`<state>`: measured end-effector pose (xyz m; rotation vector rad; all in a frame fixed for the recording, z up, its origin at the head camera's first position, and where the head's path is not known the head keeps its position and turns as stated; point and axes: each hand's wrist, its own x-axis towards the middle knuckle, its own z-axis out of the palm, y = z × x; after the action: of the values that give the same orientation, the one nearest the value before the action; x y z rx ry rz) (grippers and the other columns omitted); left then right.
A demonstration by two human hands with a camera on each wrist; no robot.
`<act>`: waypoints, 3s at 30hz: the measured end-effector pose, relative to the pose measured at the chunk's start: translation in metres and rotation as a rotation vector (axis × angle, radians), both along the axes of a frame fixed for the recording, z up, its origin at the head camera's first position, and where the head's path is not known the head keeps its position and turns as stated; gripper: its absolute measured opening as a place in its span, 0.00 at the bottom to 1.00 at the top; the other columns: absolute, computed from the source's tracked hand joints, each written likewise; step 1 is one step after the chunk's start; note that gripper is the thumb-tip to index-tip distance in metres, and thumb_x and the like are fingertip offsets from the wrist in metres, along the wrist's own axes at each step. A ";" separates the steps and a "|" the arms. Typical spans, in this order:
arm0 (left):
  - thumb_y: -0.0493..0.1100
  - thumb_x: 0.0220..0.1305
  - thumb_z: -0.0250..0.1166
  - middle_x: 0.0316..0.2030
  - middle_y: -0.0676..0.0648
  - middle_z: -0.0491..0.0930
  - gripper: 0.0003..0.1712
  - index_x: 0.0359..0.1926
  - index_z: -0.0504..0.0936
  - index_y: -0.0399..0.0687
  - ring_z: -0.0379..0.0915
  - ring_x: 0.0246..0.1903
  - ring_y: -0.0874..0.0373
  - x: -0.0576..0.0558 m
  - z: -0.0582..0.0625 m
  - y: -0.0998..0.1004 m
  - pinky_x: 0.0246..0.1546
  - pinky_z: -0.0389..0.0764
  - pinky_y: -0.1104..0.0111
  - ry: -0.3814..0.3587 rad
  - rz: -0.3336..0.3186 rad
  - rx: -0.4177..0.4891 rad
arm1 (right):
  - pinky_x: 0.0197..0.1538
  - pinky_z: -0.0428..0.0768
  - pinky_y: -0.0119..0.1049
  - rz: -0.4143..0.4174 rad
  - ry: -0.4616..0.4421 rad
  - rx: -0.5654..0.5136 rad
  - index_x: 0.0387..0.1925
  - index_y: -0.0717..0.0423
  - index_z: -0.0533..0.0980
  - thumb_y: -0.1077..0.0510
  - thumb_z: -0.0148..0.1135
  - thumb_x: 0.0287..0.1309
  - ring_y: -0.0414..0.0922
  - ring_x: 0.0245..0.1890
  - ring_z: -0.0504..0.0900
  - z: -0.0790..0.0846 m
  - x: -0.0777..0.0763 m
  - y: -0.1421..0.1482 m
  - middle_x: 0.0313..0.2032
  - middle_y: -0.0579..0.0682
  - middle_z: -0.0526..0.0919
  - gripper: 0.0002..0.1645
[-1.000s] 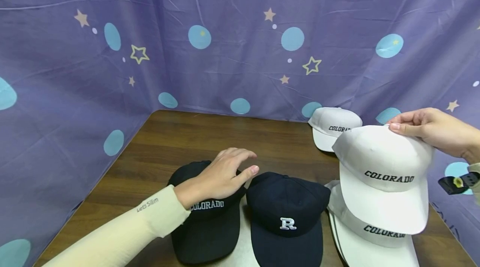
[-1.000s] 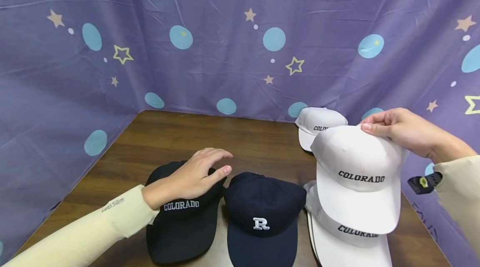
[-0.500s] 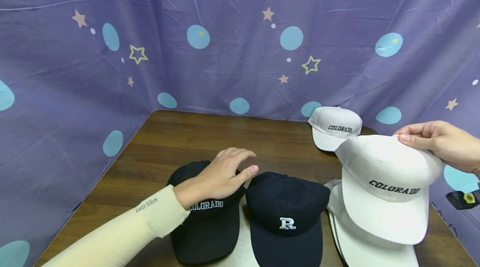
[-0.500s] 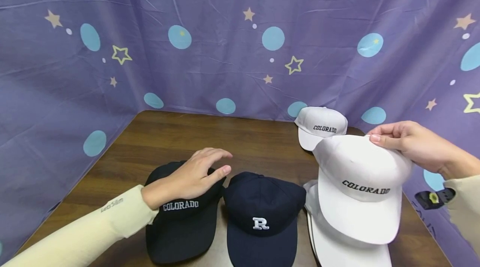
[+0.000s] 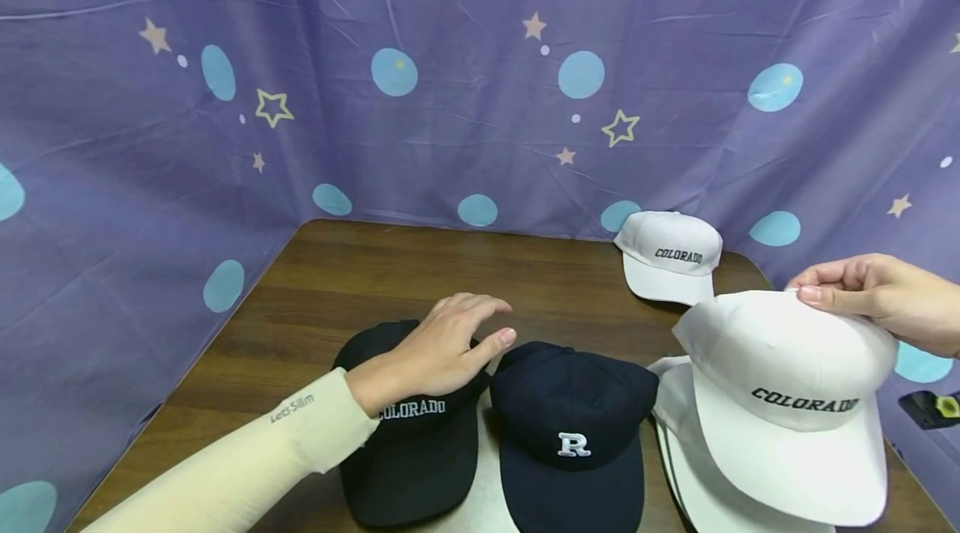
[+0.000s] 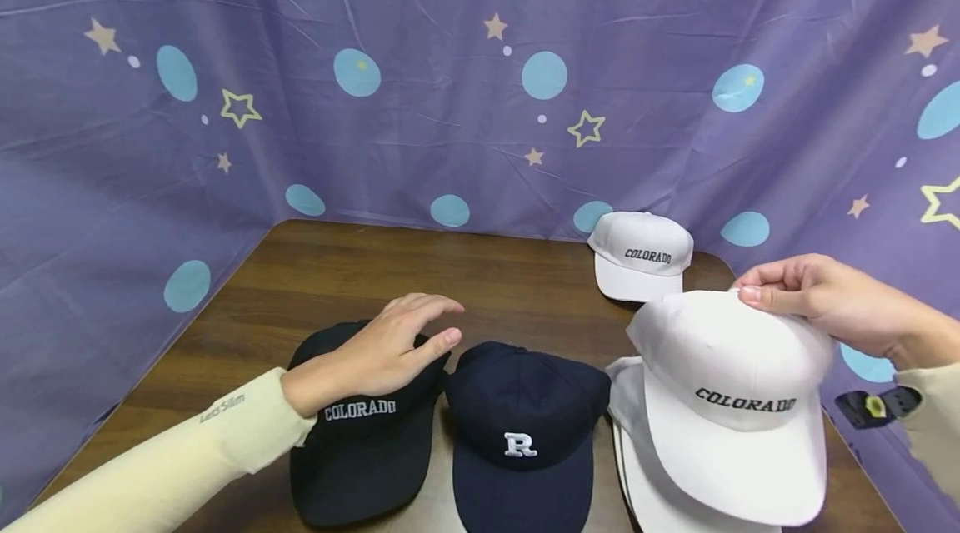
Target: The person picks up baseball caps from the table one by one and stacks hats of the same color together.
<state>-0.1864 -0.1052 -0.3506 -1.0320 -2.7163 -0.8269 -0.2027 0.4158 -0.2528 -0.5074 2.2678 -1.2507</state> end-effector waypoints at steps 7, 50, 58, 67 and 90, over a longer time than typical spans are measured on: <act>0.58 0.79 0.53 0.63 0.48 0.77 0.26 0.65 0.76 0.47 0.66 0.68 0.49 0.001 0.000 -0.001 0.71 0.60 0.48 0.000 -0.002 0.004 | 0.37 0.87 0.48 0.055 -0.014 0.007 0.53 0.59 0.79 0.64 0.41 0.81 0.52 0.37 0.89 -0.023 0.002 0.002 0.42 0.55 0.88 0.18; 0.59 0.79 0.52 0.64 0.48 0.77 0.27 0.66 0.76 0.47 0.66 0.68 0.48 0.003 -0.001 -0.002 0.71 0.59 0.47 -0.021 0.006 -0.003 | 0.33 0.75 0.30 -0.197 0.520 0.171 0.38 0.55 0.81 0.66 0.65 0.66 0.38 0.30 0.78 -0.122 0.010 -0.010 0.29 0.45 0.81 0.03; 0.59 0.80 0.51 0.64 0.48 0.77 0.27 0.66 0.76 0.47 0.66 0.69 0.48 0.003 -0.003 -0.004 0.71 0.59 0.46 -0.023 0.011 -0.004 | 0.35 0.75 0.29 -0.168 0.501 0.205 0.40 0.53 0.82 0.63 0.68 0.65 0.40 0.31 0.80 -0.112 0.011 -0.010 0.32 0.46 0.82 0.05; 0.59 0.80 0.51 0.65 0.47 0.76 0.28 0.66 0.76 0.47 0.66 0.69 0.48 0.001 -0.004 -0.007 0.71 0.59 0.47 -0.031 0.016 -0.005 | 0.37 0.78 0.30 -0.153 0.458 0.237 0.45 0.56 0.81 0.61 0.67 0.67 0.40 0.34 0.81 -0.100 0.007 -0.011 0.35 0.46 0.83 0.07; 0.60 0.80 0.51 0.65 0.48 0.76 0.28 0.67 0.75 0.47 0.66 0.68 0.49 0.009 -0.002 -0.013 0.71 0.60 0.47 -0.059 0.030 0.000 | 0.40 0.76 0.28 -0.238 0.590 0.433 0.53 0.57 0.81 0.45 0.63 0.71 0.36 0.42 0.80 -0.036 -0.065 -0.050 0.45 0.51 0.86 0.21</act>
<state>-0.1775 -0.1177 -0.3525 -0.9797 -2.7726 -0.8661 -0.2682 0.3653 -0.2890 -0.4956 3.0665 -0.7167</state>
